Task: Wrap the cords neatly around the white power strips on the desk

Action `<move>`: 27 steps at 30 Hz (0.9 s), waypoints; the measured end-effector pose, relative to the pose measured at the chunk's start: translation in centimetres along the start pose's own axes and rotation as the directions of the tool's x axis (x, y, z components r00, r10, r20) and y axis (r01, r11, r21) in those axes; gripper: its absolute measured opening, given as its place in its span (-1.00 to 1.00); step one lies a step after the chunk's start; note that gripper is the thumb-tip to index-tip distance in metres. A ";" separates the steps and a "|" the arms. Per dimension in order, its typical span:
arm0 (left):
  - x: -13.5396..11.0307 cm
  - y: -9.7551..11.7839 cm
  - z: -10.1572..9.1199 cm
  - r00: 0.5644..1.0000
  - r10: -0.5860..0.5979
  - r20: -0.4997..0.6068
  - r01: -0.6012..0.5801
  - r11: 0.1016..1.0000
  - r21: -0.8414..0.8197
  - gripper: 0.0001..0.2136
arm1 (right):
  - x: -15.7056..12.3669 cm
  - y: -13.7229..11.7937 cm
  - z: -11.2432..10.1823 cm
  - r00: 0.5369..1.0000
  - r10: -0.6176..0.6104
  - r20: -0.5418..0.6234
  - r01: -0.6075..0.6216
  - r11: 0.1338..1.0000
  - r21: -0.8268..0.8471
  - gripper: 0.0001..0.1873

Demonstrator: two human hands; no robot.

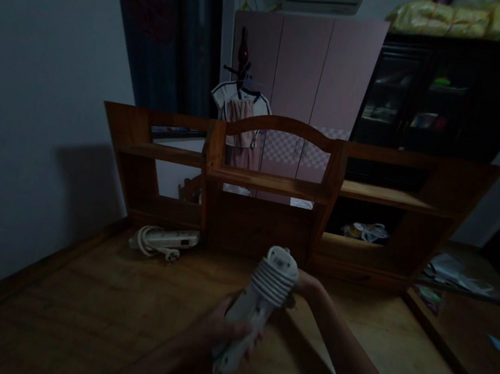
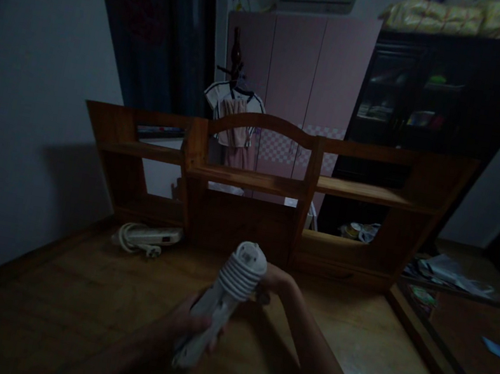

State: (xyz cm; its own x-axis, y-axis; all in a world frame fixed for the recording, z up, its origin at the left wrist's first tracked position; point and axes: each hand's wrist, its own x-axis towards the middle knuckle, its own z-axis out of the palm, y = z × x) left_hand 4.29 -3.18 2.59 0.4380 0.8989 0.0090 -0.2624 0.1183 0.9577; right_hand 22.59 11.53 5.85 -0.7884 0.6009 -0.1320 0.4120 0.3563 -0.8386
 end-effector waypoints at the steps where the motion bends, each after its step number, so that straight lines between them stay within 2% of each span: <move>1: 0.4 -0.2 -0.2 0.996 0.030 -0.083 -0.032 0.999 -0.033 -0.49 | 0.1 0.1 0.0 1.000 0.011 -0.021 -0.010 1.000 0.009 -0.85; 4: 1.7 -0.7 -1.0 0.947 0.050 -0.318 -0.082 0.993 -0.089 -0.59 | 0.7 0.2 0.4 1.000 0.016 -0.012 -0.015 0.999 0.035 -0.85; 7: 2.4 -0.8 -1.5 0.907 0.066 -0.415 -0.111 0.990 -0.084 -0.57 | 1.5 0.1 1.0 1.000 0.002 0.002 -0.002 1.000 0.005 -0.87; 12: 2.4 -0.6 -1.5 0.900 0.144 -0.411 -0.122 0.989 0.080 -0.54 | 1.7 -0.1 1.1 0.999 0.012 -0.038 -0.016 0.994 -0.112 -0.94; 17: 2.6 -1.2 -2.2 0.885 0.177 -0.431 -0.078 0.968 0.237 -0.57 | 0.3 -1.5 0.5 1.000 0.016 0.026 -0.011 0.982 -0.191 -0.81; 21: 2.8 -1.9 -2.7 0.862 0.180 -0.474 -0.054 0.962 0.267 -0.55 | -0.5 -2.5 0.5 0.998 0.022 0.066 0.002 0.940 -0.342 -0.82; 24: 2.8 -1.9 -2.7 0.852 0.172 -0.494 -0.048 0.966 0.254 -0.53 | -0.8 -3.0 0.7 1.000 0.023 0.019 -0.011 0.877 -0.480 -0.78; 27: 2.7 -1.5 -2.6 0.847 0.159 -0.507 -0.034 0.969 0.247 -0.51 | -0.9 -3.4 1.0 0.997 -0.045 -0.055 0.004 0.808 -0.589 -0.78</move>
State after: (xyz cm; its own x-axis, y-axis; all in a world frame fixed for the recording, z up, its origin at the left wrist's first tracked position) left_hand 3.68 0.17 0.40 -0.1070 0.9942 0.0134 -0.0569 -0.0196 0.9982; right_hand 21.49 9.06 8.29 -0.7797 0.6227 -0.0648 0.5990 0.7118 -0.3668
